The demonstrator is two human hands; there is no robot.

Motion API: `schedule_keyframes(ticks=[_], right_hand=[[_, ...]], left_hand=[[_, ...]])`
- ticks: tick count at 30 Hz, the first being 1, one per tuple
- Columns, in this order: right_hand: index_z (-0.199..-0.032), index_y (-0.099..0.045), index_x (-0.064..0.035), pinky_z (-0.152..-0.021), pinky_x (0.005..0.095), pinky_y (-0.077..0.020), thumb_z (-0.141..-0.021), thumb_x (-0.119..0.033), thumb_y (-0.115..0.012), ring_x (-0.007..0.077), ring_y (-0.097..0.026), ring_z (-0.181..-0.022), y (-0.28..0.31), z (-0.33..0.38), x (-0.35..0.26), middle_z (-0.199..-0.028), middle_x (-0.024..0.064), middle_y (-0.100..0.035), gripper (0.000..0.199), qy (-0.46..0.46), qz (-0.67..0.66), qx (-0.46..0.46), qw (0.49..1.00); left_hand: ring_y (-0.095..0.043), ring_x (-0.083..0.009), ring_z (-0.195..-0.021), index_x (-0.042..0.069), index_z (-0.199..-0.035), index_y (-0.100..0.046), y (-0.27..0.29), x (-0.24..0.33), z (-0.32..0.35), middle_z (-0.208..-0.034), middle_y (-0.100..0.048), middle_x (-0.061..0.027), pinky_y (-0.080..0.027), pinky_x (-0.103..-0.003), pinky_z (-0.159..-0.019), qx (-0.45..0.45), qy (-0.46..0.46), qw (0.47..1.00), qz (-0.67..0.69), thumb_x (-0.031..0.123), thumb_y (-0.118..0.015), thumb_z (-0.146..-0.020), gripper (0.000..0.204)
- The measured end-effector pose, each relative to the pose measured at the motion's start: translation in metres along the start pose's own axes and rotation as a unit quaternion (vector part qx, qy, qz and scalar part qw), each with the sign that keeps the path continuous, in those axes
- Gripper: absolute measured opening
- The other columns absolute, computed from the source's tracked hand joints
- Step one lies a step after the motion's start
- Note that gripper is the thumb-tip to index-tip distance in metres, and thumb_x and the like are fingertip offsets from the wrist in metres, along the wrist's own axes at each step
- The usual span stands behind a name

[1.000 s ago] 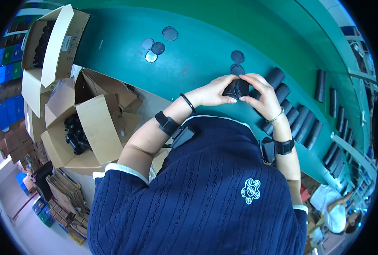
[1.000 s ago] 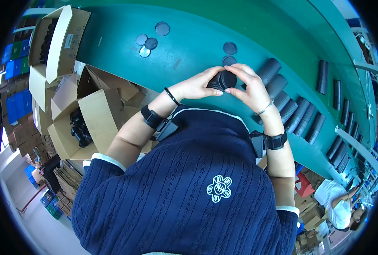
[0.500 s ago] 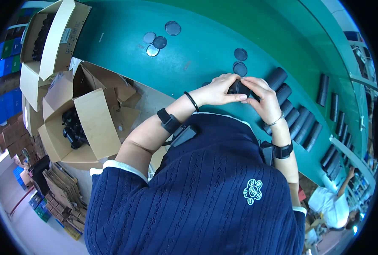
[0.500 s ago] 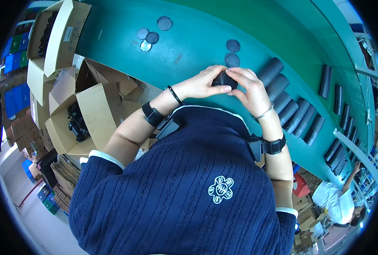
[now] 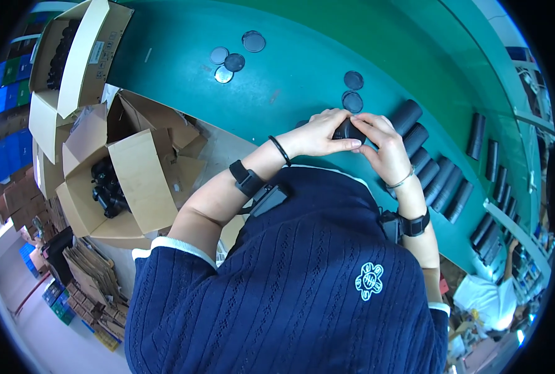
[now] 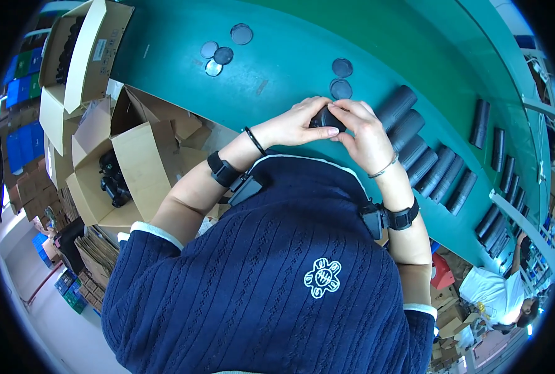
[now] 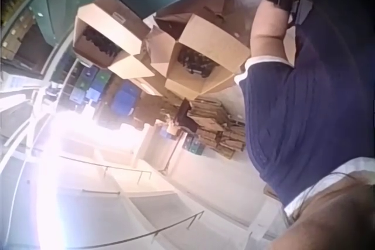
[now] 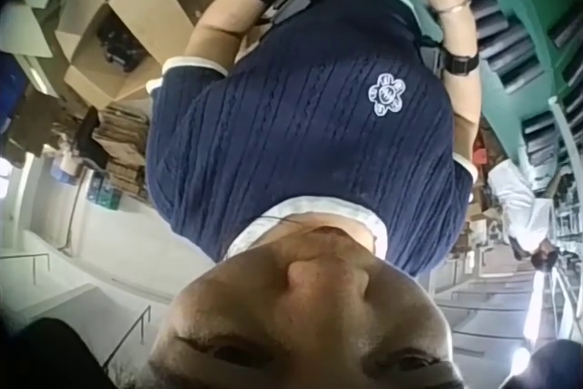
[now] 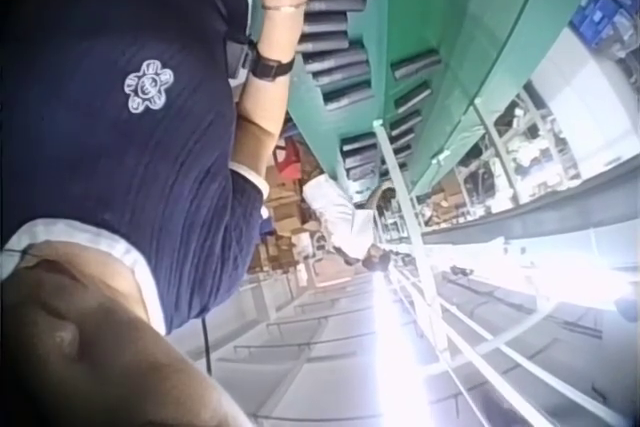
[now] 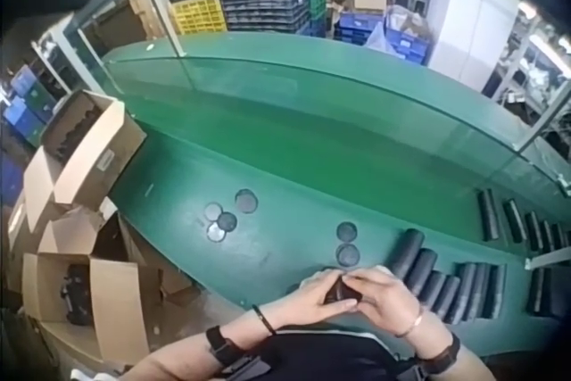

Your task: The person removes newspaper from a box, transfers binoculars to a conveyor belt, and fits lens caps onto the binoculars by hand. They then place the binoculars back into the box, covering them with newspaper.

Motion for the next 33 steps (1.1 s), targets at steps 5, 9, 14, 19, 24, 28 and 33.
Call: schedule_keyframes(ticks=[5,9,14,19,24,28,33], right_hand=[[-0.110,-0.063,0.0029,-0.090,0.0370,-0.0480,-0.061,0.002,-0.076,0.0309,-0.057,-0.105,-0.003,-0.001,-0.009,-0.114,0.0140,-0.060,0.051,-0.006,0.019,-0.001,1.000],[-0.110,-0.066,-0.0015,-0.088,0.0367,-0.0488,-0.063,0.000,-0.077,0.0301,-0.058,-0.100,-0.008,0.000,0.006,-0.112,0.0136,-0.060,0.048,-0.008,-0.085,0.001,0.996],[-0.119,-0.065,-0.0090,-0.072,0.0216,-0.0478,-0.086,-0.010,-0.067,0.0069,-0.053,-0.081,-0.042,0.008,0.043,-0.097,-0.0017,-0.056,0.033,-0.159,-0.380,-0.027,0.911],[-0.118,-0.066,-0.0102,-0.052,0.0176,-0.0419,-0.086,-0.009,-0.066,0.0043,-0.049,-0.063,-0.047,-0.003,0.037,-0.087,-0.0027,-0.053,0.032,-0.215,-0.450,-0.064,0.865],[-0.112,-0.069,-0.0077,-0.047,0.0190,-0.0400,-0.080,-0.010,-0.072,0.0048,-0.050,-0.058,-0.058,-0.001,0.042,-0.081,-0.0016,-0.052,0.032,-0.290,-0.533,-0.098,0.789],[-0.106,-0.071,-0.0084,-0.045,0.0202,-0.0399,-0.079,-0.011,-0.073,0.0054,-0.048,-0.050,-0.049,-0.004,0.043,-0.074,-0.0007,-0.058,0.027,-0.324,-0.495,-0.122,0.797],[-0.137,-0.042,-0.0075,-0.097,0.0322,-0.0410,-0.076,-0.016,-0.077,0.0186,-0.050,-0.112,-0.035,0.029,0.052,-0.122,0.0051,-0.051,0.071,-0.150,-0.426,-0.024,0.892]], left_hand=[[-0.050,-0.0378,-0.113,0.002,-0.122,-0.050,-0.003,0.001,-0.001,-0.115,-0.056,-0.0201,-0.038,-0.048,-0.094,-0.004,0.000,1.000,-0.018,0.055,-0.062,-0.082,0.067],[-0.054,-0.0364,-0.109,0.004,-0.118,-0.052,0.001,0.002,0.006,-0.112,-0.058,-0.0184,-0.039,-0.047,-0.093,0.025,0.034,0.999,0.034,0.044,-0.067,-0.080,0.057],[-0.054,-0.0314,-0.111,0.003,-0.136,-0.030,0.006,0.004,0.014,-0.120,-0.056,-0.0192,-0.041,-0.040,-0.095,0.001,-0.007,0.999,0.031,0.028,-0.070,-0.079,0.074],[-0.051,-0.0300,-0.116,0.004,-0.140,-0.027,0.013,0.011,0.019,-0.121,-0.056,-0.0178,-0.035,-0.041,-0.101,0.011,0.049,0.998,0.026,0.028,-0.072,-0.078,0.080],[-0.052,-0.0281,-0.114,0.004,-0.142,-0.024,0.009,0.013,0.022,-0.118,-0.056,-0.0163,-0.038,-0.041,-0.099,0.013,0.027,0.999,0.040,0.027,-0.075,-0.077,0.086],[-0.055,-0.0217,-0.109,0.007,-0.144,-0.020,0.002,0.001,0.021,-0.117,-0.056,-0.0146,-0.046,-0.035,-0.088,0.015,0.037,0.993,0.112,0.018,-0.073,-0.079,0.084],[-0.058,-0.0274,-0.107,0.007,-0.141,-0.032,0.012,0.025,0.002,-0.112,-0.059,-0.0162,-0.045,-0.040,-0.094,0.062,0.120,0.845,0.518,0.016,-0.063,-0.084,0.065]])
Point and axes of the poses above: each hand's wrist, its own z-axis away from the middle knuckle, its own y-axis out of the back of the hand, x = y × z, the point moved 4 cm from there along -z, towards the middle knuckle
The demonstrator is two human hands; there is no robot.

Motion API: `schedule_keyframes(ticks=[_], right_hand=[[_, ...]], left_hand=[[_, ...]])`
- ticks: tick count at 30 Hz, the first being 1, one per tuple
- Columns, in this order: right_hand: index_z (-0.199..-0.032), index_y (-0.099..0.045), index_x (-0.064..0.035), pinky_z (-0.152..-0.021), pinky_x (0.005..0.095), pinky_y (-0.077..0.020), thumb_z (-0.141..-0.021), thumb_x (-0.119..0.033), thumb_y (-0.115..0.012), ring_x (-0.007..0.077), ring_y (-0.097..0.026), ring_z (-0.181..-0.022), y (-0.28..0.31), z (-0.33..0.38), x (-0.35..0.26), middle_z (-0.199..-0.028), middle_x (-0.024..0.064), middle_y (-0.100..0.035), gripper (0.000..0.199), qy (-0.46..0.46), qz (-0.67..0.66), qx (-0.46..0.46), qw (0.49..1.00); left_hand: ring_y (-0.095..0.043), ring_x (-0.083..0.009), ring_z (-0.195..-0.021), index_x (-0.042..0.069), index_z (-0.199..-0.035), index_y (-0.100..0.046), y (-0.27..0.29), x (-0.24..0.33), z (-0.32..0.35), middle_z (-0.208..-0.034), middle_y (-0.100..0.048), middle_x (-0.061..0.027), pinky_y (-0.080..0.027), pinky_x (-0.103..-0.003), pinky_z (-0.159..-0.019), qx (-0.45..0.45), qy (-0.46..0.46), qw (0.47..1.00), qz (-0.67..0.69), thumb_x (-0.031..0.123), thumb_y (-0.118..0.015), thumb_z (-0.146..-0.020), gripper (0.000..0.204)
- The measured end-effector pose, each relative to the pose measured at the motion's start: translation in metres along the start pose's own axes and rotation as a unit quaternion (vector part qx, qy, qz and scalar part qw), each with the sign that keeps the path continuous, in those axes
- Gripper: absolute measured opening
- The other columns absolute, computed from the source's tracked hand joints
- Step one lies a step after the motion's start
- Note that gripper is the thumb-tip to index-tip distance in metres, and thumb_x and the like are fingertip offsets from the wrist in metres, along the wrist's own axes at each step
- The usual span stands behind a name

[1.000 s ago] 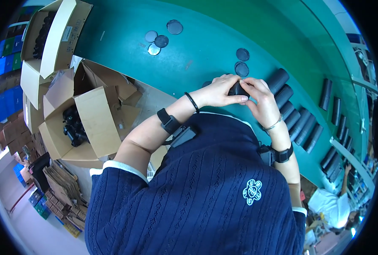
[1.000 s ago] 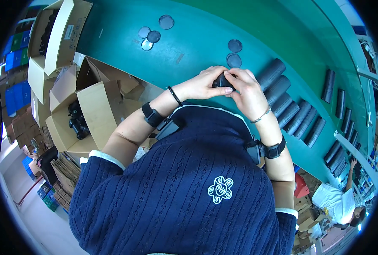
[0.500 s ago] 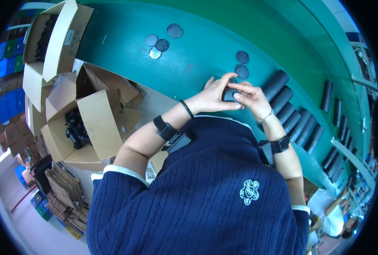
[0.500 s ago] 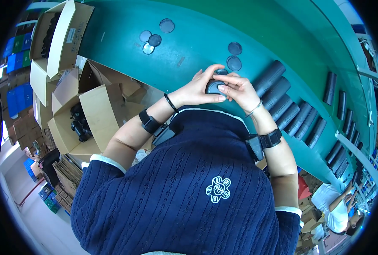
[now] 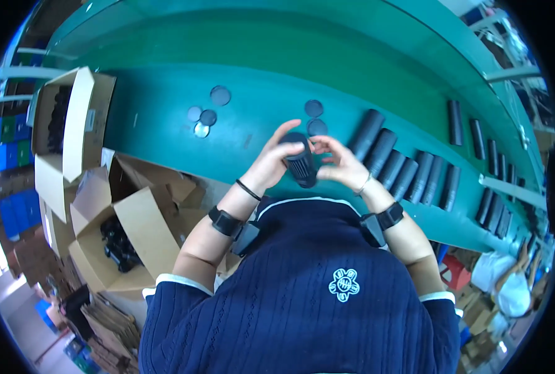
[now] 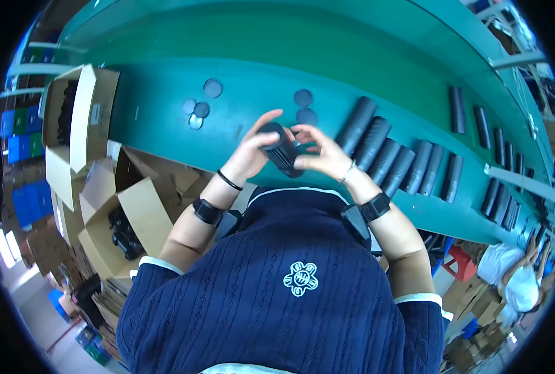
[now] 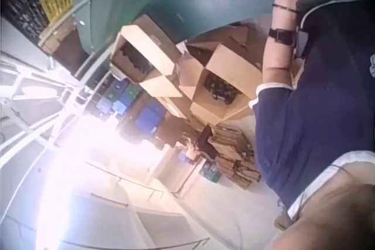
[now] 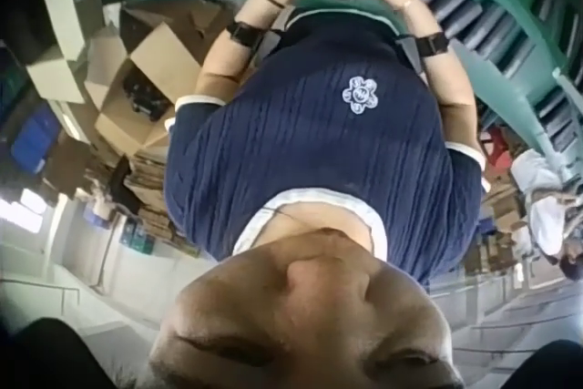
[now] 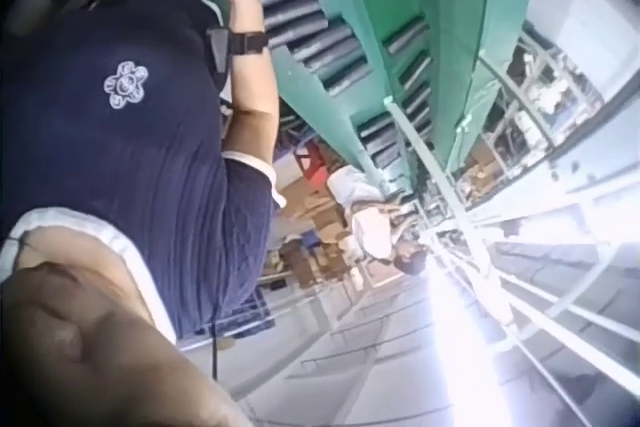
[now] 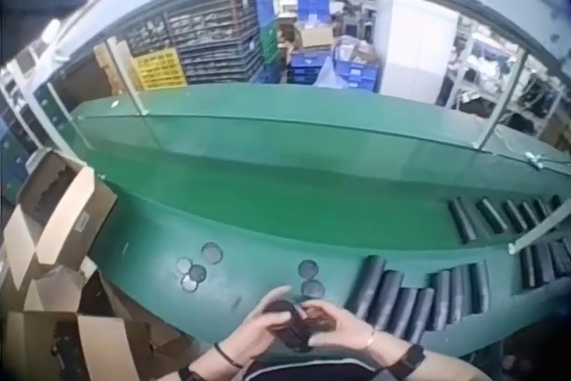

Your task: The person removes newspaper from a box, transfers binoculars to a conveyor belt, and fits lens caps onto the binoculars by hand. They then place the binoculars back into the box, covering them with newspaper.

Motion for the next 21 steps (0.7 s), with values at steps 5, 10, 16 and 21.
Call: schedule_keyframes(ticks=[5,10,16,21], right_hand=[[-0.142,-0.027,-0.0008,-0.104,0.0340,-0.0342,-0.073,-0.023,-0.078,0.0220,-0.045,-0.120,0.058,0.055,0.015,-0.130,0.0148,-0.046,0.089,0.011,0.099,0.119,0.988],[-0.144,-0.023,-0.0082,-0.075,0.0305,-0.0507,-0.082,-0.023,-0.070,0.0179,-0.058,-0.098,0.176,0.094,-0.003,-0.114,0.0103,-0.056,0.079,-0.077,0.074,0.409,0.906],[-0.143,-0.025,-0.0082,-0.065,0.0281,-0.0496,-0.073,-0.028,-0.076,0.0163,-0.060,-0.087,0.301,0.106,0.030,-0.108,0.0125,-0.059,0.089,-0.150,0.144,0.487,0.848],[-0.132,-0.030,-0.0090,-0.091,0.0426,-0.0471,-0.071,-0.028,-0.078,0.0382,-0.060,-0.106,0.365,0.092,0.061,-0.117,0.0267,-0.057,0.080,-0.180,0.301,0.517,0.781]], left_hand=[[-0.047,-0.0310,-0.120,0.012,-0.138,-0.039,-0.069,-0.014,-0.071,-0.126,-0.051,-0.0179,-0.036,-0.050,-0.104,-0.101,0.030,0.965,0.239,0.060,-0.045,-0.091,0.067],[-0.041,-0.0396,-0.125,-0.003,-0.141,-0.025,-0.061,-0.091,-0.173,-0.135,-0.037,-0.0295,-0.035,-0.047,-0.105,0.079,-0.013,0.824,-0.561,0.062,-0.055,-0.085,0.091],[-0.059,-0.0381,-0.106,-0.005,-0.145,-0.006,-0.083,-0.095,-0.175,-0.118,-0.057,-0.0271,-0.048,-0.038,-0.093,-0.005,0.031,0.790,-0.612,0.023,-0.077,-0.067,0.109],[-0.051,-0.0241,-0.119,0.000,-0.139,-0.030,-0.073,-0.073,-0.121,-0.124,-0.053,-0.0169,-0.040,-0.033,-0.099,-0.155,0.036,0.891,-0.426,0.009,-0.071,-0.065,0.086]])
Point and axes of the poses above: each hand's wrist, its own z-axis away from the middle knuckle, its own y-axis out of the back of the hand, x = y × z, the point moved 4 cm from there along -z, towards the middle knuckle
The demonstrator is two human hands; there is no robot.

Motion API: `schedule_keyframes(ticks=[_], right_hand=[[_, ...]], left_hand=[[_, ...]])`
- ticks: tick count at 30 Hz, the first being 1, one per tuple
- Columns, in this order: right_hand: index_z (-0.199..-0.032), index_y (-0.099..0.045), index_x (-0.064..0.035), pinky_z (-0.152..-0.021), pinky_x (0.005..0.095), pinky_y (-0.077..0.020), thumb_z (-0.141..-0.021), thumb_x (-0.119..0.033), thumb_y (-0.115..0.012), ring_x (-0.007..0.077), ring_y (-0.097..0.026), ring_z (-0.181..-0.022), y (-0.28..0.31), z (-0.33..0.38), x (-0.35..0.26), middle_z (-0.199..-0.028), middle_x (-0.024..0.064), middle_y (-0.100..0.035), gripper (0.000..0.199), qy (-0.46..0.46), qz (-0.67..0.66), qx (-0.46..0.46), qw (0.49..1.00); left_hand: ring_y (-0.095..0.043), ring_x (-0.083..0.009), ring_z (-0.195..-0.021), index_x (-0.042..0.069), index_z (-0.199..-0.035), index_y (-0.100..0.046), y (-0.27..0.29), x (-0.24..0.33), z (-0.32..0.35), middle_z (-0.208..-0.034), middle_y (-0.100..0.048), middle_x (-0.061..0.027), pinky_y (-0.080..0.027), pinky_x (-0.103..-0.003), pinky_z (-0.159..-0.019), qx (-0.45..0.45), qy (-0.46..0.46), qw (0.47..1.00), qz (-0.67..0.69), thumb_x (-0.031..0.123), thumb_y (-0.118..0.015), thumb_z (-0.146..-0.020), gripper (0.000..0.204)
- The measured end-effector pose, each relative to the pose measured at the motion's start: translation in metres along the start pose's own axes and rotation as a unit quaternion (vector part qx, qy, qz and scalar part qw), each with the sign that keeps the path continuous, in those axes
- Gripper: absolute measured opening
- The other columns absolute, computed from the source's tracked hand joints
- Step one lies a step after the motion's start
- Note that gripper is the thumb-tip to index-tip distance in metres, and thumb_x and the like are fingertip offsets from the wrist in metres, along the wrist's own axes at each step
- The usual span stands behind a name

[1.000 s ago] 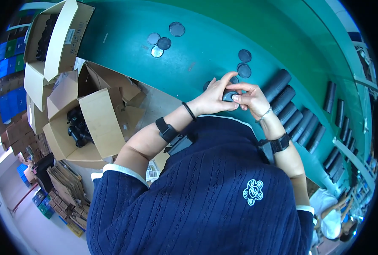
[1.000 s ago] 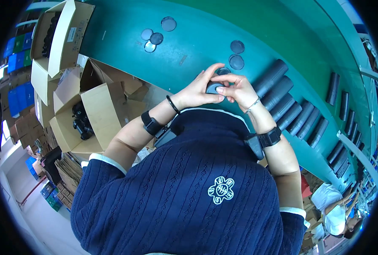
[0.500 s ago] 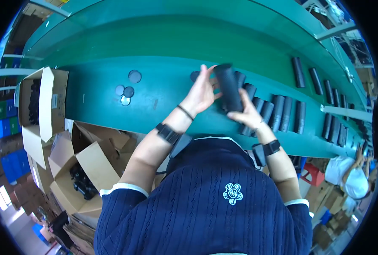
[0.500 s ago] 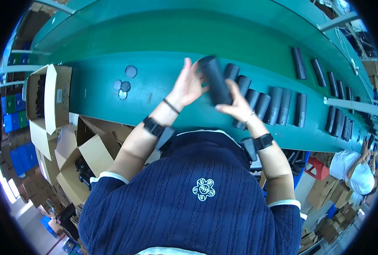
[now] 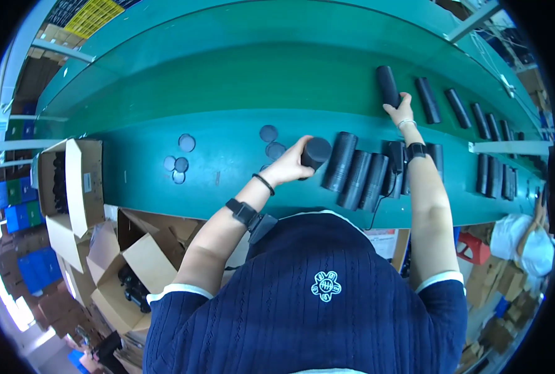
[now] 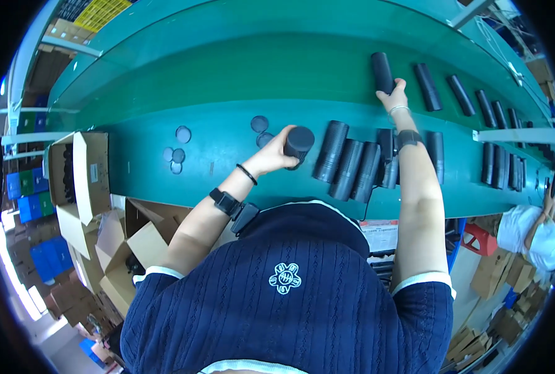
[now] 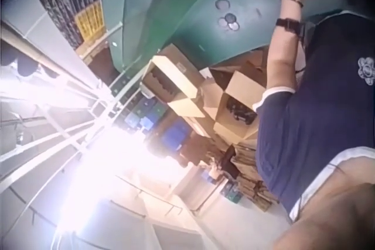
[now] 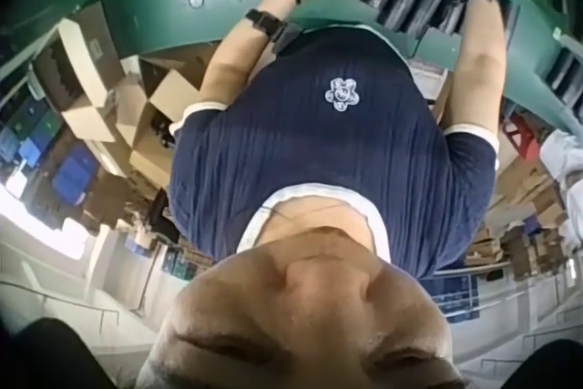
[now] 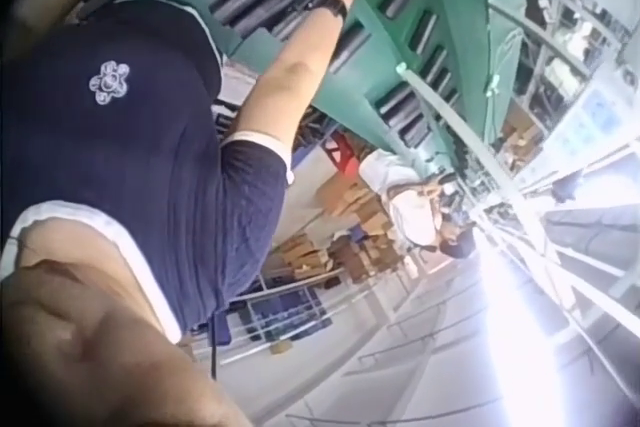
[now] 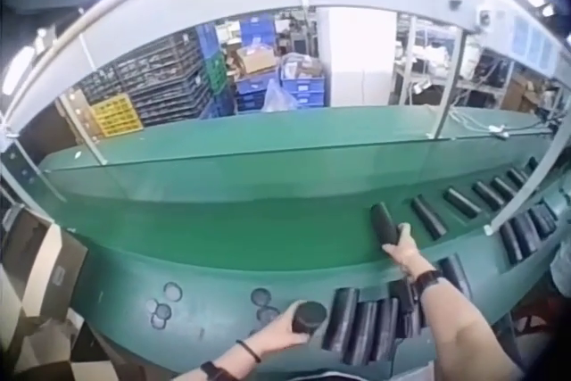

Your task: The person removes newspaper from a box, transfers binoculars to a conveyor belt, and fits lens caps onto the binoculars by hand. They then place the binoculars back into the box, covering them with newspaper.

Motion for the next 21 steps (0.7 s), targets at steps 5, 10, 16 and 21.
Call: schedule_keyframes(ticks=[5,10,16,21], right_hand=[[-0.135,-0.040,-0.0199,-0.094,0.0459,-0.0448,-0.078,-0.031,-0.074,0.0374,-0.054,-0.110,-0.007,0.004,-0.023,-0.115,0.0180,-0.059,0.068,0.094,0.308,0.214,0.922],[-0.099,-0.067,-0.0069,-0.058,0.0226,-0.0475,-0.090,-0.021,-0.064,0.0068,-0.055,-0.064,-0.050,0.125,-0.122,-0.075,-0.0031,-0.061,0.017,0.094,-0.332,-0.335,0.877],[-0.110,-0.066,-0.0089,-0.056,0.0171,-0.0400,-0.087,-0.016,-0.068,0.0012,-0.051,-0.066,-0.060,0.212,-0.123,-0.078,-0.0073,-0.059,0.023,0.050,-0.410,-0.384,0.826],[-0.122,-0.057,-0.0066,-0.075,0.0232,-0.0476,-0.075,-0.008,-0.077,0.0089,-0.055,-0.092,-0.047,0.238,-0.139,-0.102,-0.0006,-0.057,0.052,0.114,-0.374,-0.384,0.836]], left_hand=[[-0.049,-0.0197,-0.117,0.004,-0.132,-0.037,-0.002,0.008,0.029,-0.120,-0.051,-0.0103,-0.039,-0.033,-0.100,0.040,-0.053,0.998,-0.020,0.018,-0.082,-0.071,0.077],[-0.048,-0.0213,-0.118,0.002,-0.133,-0.037,-0.004,0.010,0.032,-0.122,-0.049,-0.0114,-0.038,-0.034,-0.102,0.057,-0.080,0.994,-0.040,0.020,-0.082,-0.073,0.077],[-0.042,-0.0270,-0.123,0.002,-0.135,-0.035,-0.020,0.017,0.035,-0.129,-0.041,-0.0176,-0.039,-0.036,-0.101,0.034,-0.148,0.977,-0.152,0.020,-0.078,-0.077,0.075],[-0.048,-0.0341,-0.118,0.002,-0.131,-0.034,-0.014,0.017,0.044,-0.122,-0.047,-0.0206,-0.040,-0.041,-0.098,0.034,-0.043,0.997,-0.058,0.022,-0.075,-0.079,0.069]])
Point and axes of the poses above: each hand's wrist, its own z-axis away from the middle knuckle, its own y-axis out of the back of the hand, x = y × z, the point moved 4 cm from there along -z, towards the middle knuckle
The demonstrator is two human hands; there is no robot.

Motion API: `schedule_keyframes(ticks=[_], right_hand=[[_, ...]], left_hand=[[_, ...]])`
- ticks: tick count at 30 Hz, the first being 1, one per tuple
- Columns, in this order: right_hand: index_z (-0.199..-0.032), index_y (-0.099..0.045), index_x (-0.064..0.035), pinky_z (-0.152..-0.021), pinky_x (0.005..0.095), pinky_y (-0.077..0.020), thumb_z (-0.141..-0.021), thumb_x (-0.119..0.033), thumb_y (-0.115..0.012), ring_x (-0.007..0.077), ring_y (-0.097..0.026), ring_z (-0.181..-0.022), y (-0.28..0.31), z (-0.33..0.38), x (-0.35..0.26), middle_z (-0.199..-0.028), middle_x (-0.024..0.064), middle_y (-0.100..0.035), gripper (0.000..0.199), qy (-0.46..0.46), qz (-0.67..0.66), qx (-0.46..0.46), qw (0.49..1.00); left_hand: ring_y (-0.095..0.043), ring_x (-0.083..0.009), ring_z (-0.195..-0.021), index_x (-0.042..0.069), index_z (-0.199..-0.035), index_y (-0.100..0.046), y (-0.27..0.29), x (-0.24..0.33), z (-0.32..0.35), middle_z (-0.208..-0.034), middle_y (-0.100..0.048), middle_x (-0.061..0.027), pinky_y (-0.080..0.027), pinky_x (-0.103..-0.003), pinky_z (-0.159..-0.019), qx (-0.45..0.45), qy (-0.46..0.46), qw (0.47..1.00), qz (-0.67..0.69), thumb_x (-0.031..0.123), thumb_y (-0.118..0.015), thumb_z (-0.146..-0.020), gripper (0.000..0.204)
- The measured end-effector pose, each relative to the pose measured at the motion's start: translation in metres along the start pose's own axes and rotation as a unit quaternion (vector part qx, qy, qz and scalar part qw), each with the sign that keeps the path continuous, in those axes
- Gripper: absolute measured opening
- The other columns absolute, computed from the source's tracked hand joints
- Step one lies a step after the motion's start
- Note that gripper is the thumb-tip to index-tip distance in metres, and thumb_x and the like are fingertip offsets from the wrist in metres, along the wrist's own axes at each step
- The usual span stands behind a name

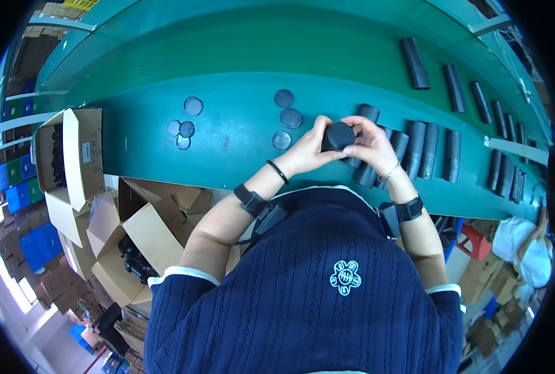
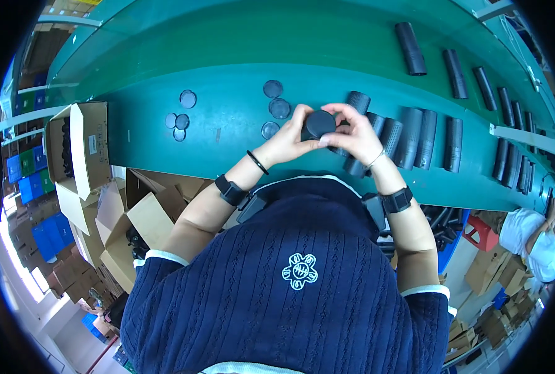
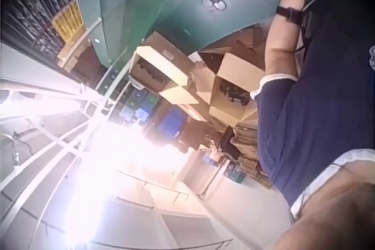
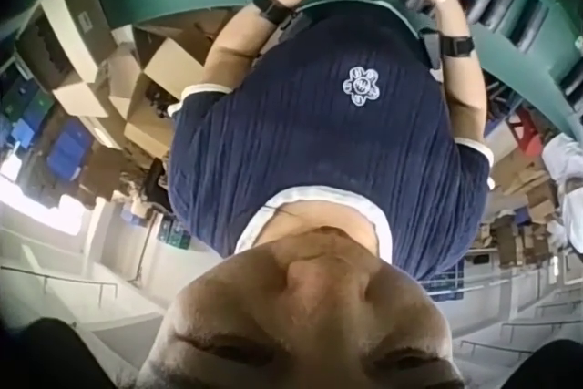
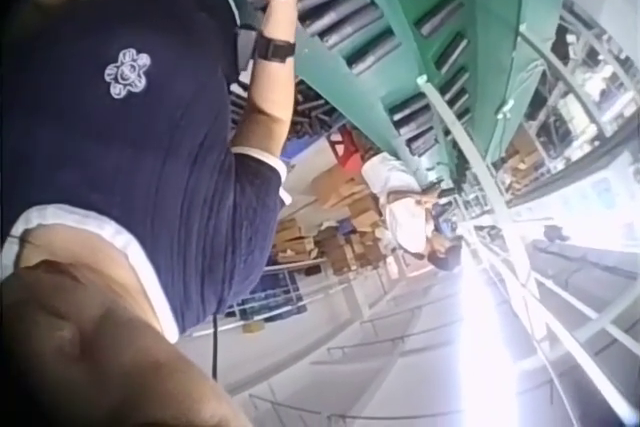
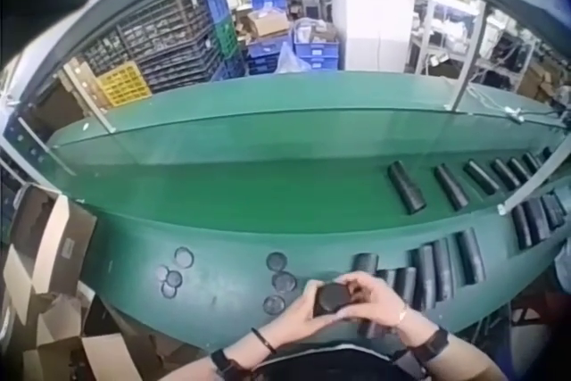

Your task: The person removes newspaper from a box, transfers binoculars to a conveyor belt, and fits lens caps onto the binoculars by hand. They then place the binoculars back into the box, covering them with newspaper.

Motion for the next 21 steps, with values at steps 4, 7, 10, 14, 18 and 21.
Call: schedule_keyframes(ticks=[4,7,10,14,18,21], right_hand=[[-0.130,-0.052,-0.0052,-0.088,0.0296,-0.0476,-0.068,-0.008,-0.081,0.0171,-0.049,-0.109,-0.017,0.002,-0.005,-0.121,0.0067,-0.046,0.069,0.056,0.157,-0.001,0.986],[-0.130,-0.051,-0.0035,-0.092,0.0316,-0.0481,-0.069,-0.007,-0.080,0.0187,-0.050,-0.112,-0.027,-0.001,0.004,-0.121,0.0074,-0.047,0.068,0.044,0.147,-0.002,0.988],[-0.124,-0.056,-0.0047,-0.086,0.0321,-0.0495,-0.066,-0.013,-0.082,0.0227,-0.058,-0.103,-0.035,-0.004,0.007,-0.109,0.0111,-0.057,0.064,0.117,0.216,0.033,0.969],[-0.121,-0.058,-0.0023,-0.086,0.0324,-0.0505,-0.065,-0.012,-0.082,0.0243,-0.062,-0.098,-0.037,-0.009,0.022,-0.105,0.0132,-0.060,0.061,0.072,0.223,0.042,0.971],[-0.121,-0.058,0.0017,-0.085,0.0302,-0.0507,-0.071,-0.010,-0.080,0.0197,-0.063,-0.098,-0.033,-0.009,0.030,-0.113,0.0128,-0.062,0.056,-0.004,0.143,0.005,0.990],[-0.127,-0.054,0.0034,-0.085,0.0267,-0.0500,-0.083,-0.004,-0.068,0.0125,-0.061,-0.096,-0.032,-0.003,0.038,-0.115,0.0107,-0.063,0.047,-0.101,-0.018,-0.105,0.989]], left_hand=[[-0.056,-0.0412,-0.108,-0.001,-0.124,-0.039,0.000,-0.004,0.010,-0.118,-0.052,-0.0255,-0.048,-0.045,-0.087,0.103,-0.162,0.963,-0.191,0.025,-0.077,-0.074,0.067],[-0.057,-0.0404,-0.105,0.000,-0.124,-0.042,0.005,-0.015,0.016,-0.115,-0.056,-0.0245,-0.049,-0.045,-0.085,0.097,-0.106,0.969,-0.201,0.025,-0.076,-0.073,0.066],[-0.061,-0.0389,-0.097,0.001,-0.119,-0.047,0.005,-0.014,0.020,-0.105,-0.062,-0.0212,-0.050,-0.045,-0.081,0.108,-0.052,0.971,-0.208,0.029,-0.075,-0.072,0.061],[-0.063,-0.0373,-0.090,0.004,-0.114,-0.053,0.006,-0.011,0.023,-0.095,-0.064,-0.0181,-0.051,-0.044,-0.077,0.122,-0.012,0.964,-0.236,0.029,-0.074,-0.071,0.053],[-0.064,-0.0361,-0.088,0.005,-0.108,-0.056,0.006,-0.015,0.030,-0.093,-0.065,-0.0173,-0.051,-0.043,-0.074,0.083,0.021,0.972,-0.219,0.037,-0.075,-0.069,0.054],[-0.064,-0.0361,-0.088,0.005,-0.107,-0.057,0.011,-0.010,0.037,-0.093,-0.065,-0.0168,-0.050,-0.043,-0.073,0.037,0.052,0.969,-0.240,0.039,-0.075,-0.069,0.055]])
Point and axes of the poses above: each hand's wrist, its own z-axis away from the middle knuckle, its own y-axis out of the back of the hand, x = y × z, the point moved 4 cm from there along -z, towards the middle knuckle
